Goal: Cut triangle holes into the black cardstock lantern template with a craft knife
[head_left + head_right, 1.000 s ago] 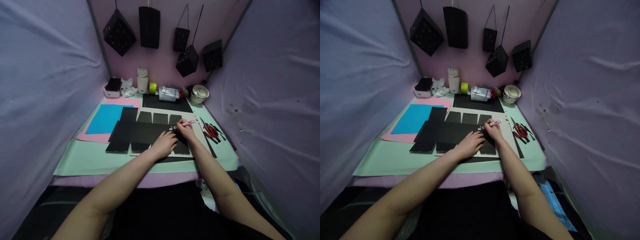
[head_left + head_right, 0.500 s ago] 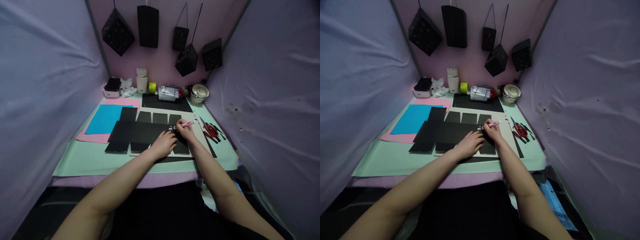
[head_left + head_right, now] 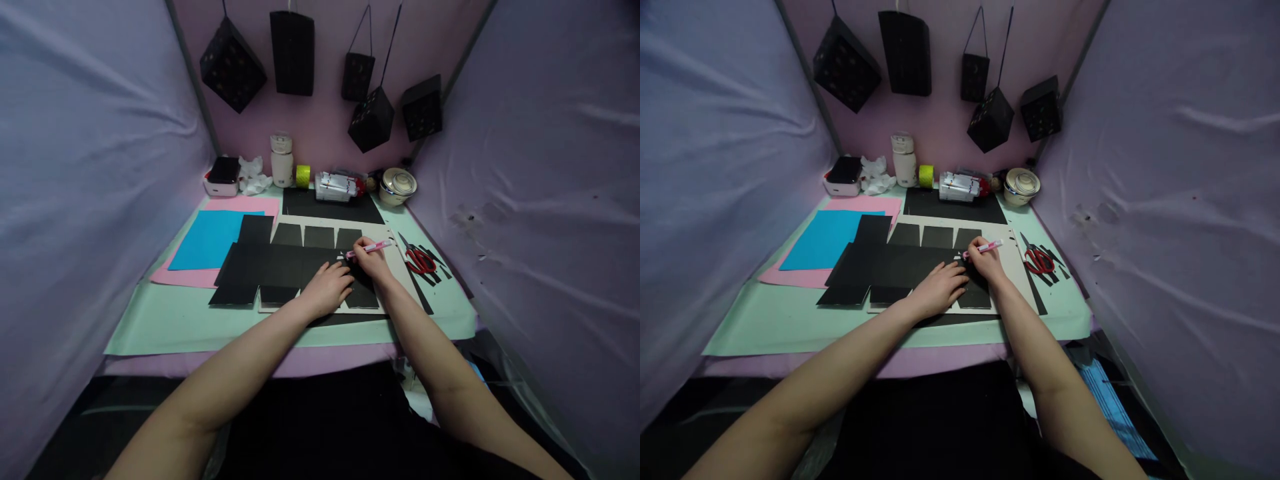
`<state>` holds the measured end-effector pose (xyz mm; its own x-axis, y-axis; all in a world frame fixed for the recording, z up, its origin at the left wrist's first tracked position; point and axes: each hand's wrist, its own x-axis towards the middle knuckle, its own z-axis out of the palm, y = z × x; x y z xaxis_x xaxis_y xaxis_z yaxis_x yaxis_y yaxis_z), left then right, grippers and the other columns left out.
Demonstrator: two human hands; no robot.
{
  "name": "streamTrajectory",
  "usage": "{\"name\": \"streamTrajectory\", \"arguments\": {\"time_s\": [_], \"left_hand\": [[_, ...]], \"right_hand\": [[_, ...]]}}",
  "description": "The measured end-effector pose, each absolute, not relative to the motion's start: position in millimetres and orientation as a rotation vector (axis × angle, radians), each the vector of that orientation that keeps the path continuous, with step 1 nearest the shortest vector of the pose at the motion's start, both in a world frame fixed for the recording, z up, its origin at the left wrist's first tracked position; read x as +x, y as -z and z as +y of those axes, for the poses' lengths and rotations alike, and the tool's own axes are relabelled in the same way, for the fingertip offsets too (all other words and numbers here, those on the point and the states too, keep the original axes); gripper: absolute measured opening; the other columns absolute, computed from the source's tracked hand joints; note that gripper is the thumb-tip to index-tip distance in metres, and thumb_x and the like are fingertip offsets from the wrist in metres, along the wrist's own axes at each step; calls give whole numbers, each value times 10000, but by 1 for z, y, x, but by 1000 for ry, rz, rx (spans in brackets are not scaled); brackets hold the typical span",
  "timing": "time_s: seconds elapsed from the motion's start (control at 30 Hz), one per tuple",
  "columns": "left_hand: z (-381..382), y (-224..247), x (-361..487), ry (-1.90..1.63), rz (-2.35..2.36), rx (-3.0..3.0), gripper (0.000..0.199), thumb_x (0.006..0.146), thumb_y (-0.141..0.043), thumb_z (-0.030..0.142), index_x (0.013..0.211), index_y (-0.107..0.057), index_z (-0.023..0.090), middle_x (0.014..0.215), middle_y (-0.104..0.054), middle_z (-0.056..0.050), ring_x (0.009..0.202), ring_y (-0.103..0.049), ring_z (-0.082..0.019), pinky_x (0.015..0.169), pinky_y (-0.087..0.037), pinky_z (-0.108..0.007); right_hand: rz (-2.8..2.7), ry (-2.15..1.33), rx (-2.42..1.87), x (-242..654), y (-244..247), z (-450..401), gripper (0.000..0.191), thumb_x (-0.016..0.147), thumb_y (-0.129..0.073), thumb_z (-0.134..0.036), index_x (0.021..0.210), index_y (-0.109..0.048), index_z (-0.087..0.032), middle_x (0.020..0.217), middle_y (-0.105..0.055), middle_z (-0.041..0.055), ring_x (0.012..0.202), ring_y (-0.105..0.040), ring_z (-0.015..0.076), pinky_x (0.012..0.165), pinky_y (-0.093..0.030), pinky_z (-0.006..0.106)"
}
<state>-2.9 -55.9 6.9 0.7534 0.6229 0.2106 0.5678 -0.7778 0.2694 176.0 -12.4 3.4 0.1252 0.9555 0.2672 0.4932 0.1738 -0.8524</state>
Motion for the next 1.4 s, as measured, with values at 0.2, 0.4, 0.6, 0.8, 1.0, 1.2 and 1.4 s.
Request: {"name": "streamTrajectory", "arguments": {"time_s": [0.2,0.4,0.6,0.8,1.0,1.2,1.4], "left_hand": [[-56,-12,-1,-471,698,2711,223,951,-490,177,1076,-673,194,1140,-686,-53,1075,-624,-188,980,-456,-311],[-61,-17,0,-507,523,2659,188,926,-534,182,1033,-689,185,1100,-702,-54,1054,-632,-196,942,-477,-299],[-60,-14,-1,-496,489,2634,208,937,-526,197,1067,-689,182,1117,-700,-66,1070,-628,-190,957,-476,-309],[-59,-14,-1,-582,512,2648,227,984,-470,254,994,-687,189,1028,-711,-48,985,-640,-162,904,-475,-282],[-62,-17,-2,-578,684,2795,433,1006,-429,402,696,-624,172,712,-645,-35,717,-614,-155,689,-438,-262],[-65,-15,-4,-595,806,2792,408,1012,-387,376,739,-628,192,683,-667,-18,655,-634,-152,626,-423,-248],[-73,-28,-5,-531,891,2651,355,928,-487,223,1275,-562,241,1014,-741,-22,871,-701,-181,772,-516,-275]], "right_hand": [[-1166,-874,-1123,180,-11,-10,298,811,-567,-525,910,-501,-252,796,-600,-19,680,-565,134,665,-488,280],[-1172,-1233,-1075,179,-13,-11,387,822,-542,-619,921,-542,-245,785,-622,5,701,-583,155,715,-531,367],[-1025,-522,-1178,178,-9,-8,295,868,-504,-531,885,-514,-236,787,-584,0,710,-564,135,683,-487,269],[-1003,-437,-1207,189,-7,-3,322,897,-420,-554,999,-478,-254,807,-533,-14,628,-526,110,623,-470,238],[-1024,-463,-1193,187,-10,-6,278,884,-476,-494,1015,-499,-250,798,-533,-18,610,-511,105,568,-432,224],[-1072,-590,-1177,181,-19,-15,333,905,-447,-510,1059,-546,-232,585,-492,-59,481,-446,108,472,-351,226],[-1227,-611,-1161,176,-16,-22,352,897,-483,-529,1034,-586,-222,576,-527,-49,468,-457,121,463,-355,243]]}}
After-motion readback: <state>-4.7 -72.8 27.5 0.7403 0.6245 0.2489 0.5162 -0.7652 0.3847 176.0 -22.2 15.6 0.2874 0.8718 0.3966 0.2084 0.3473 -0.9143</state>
